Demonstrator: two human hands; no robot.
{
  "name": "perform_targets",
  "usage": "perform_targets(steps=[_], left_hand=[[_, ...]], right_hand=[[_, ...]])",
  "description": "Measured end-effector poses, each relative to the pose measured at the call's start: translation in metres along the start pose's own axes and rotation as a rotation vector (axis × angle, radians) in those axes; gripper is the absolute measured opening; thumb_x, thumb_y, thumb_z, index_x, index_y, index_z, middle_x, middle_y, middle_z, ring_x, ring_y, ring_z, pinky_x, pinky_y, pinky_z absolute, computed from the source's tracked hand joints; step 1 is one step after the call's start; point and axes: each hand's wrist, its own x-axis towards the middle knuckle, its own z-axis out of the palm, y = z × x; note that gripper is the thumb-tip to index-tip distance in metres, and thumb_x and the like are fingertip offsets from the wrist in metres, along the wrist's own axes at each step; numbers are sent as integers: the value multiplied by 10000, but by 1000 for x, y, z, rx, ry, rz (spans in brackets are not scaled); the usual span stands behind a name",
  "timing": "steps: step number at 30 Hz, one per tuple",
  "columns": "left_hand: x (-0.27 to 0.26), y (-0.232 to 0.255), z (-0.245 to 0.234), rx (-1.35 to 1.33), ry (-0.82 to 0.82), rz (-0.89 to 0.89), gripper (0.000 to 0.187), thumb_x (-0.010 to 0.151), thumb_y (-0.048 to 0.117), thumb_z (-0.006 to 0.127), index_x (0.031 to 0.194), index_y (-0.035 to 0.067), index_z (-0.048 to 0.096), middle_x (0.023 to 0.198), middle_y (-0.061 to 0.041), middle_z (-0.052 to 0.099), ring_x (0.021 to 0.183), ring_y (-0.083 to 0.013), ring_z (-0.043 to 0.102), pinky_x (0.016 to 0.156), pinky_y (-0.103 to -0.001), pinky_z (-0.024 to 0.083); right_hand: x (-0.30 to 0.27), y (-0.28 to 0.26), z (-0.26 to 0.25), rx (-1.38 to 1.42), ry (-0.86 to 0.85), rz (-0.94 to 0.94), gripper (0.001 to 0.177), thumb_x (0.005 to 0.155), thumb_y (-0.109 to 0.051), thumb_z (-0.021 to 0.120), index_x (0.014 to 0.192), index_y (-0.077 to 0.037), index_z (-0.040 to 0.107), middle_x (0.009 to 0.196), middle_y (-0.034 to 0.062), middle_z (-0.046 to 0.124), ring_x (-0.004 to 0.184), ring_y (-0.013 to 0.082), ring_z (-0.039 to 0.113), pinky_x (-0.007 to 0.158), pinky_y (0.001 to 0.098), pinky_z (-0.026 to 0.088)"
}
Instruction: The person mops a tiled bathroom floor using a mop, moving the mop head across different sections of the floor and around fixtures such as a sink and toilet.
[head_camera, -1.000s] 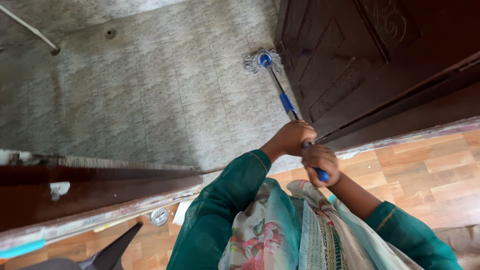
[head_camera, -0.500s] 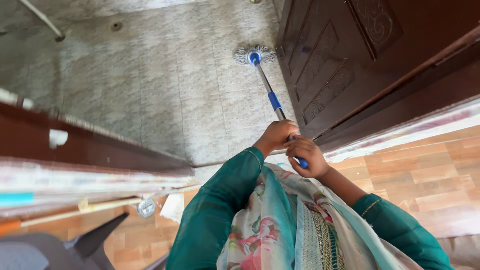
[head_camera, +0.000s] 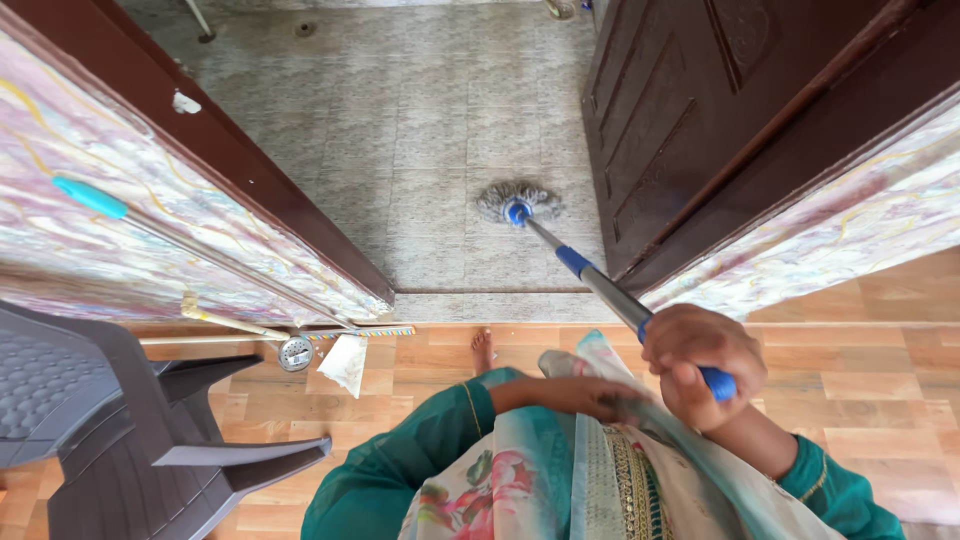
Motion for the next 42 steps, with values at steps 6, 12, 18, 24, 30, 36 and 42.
perform_targets(steps=[6,12,18,24,30,36,42], left_hand=[[-28,17,-3,-191,88,51,261,1120,238,603,1169,-12,661,1009,21,658,987,-59,583,884,-266,491],[-61,77,-73,-125,346,81,247,1106,282,555,1076,48,630,939,51,597,913,-44,548,857,-249,488],[-128,65,-180,-149,394,147,268,1136,299,579,1052,51,638,967,40,584,959,-43,523,886,-245,462],[-179,21,-235,65,49,-315,317,1066,361,600,1190,76,661,1031,-3,650,952,-131,609,808,-303,514],[-194,34,-236,705,280,-151,515,970,342,635,1445,154,570,1207,-151,696,977,-265,683,792,-343,547],[-188,104,-212,611,996,-107,546,870,176,677,1389,79,537,1306,-182,612,1154,-363,612,982,-443,506],[-168,124,-139,781,1035,157,767,754,48,645,1487,53,416,1482,-219,479,1401,-433,438,1160,-501,388]], right_hand=[[-7,22,20,46,-80,-67,169,986,-134,567,843,-48,539,624,42,597,526,172,616,544,337,536],[-7,109,33,-28,-56,-134,173,994,-145,565,852,-56,524,617,48,583,543,188,613,552,362,518],[-12,247,71,-114,-114,-82,146,957,-103,588,821,-57,563,677,51,619,524,180,649,510,317,543],[-10,338,141,-375,-255,211,138,885,-34,603,1022,-31,624,985,154,695,1016,356,688,900,459,549],[-42,350,152,-456,-294,525,237,875,-13,688,1096,-25,606,1203,171,667,1286,404,570,1025,474,466],[-54,299,148,-472,-301,429,185,858,-18,682,1031,-50,627,1113,135,688,1228,383,616,1025,474,471],[-44,192,137,-393,-234,286,71,873,-20,653,933,-52,636,937,101,688,1022,341,683,929,441,494]])
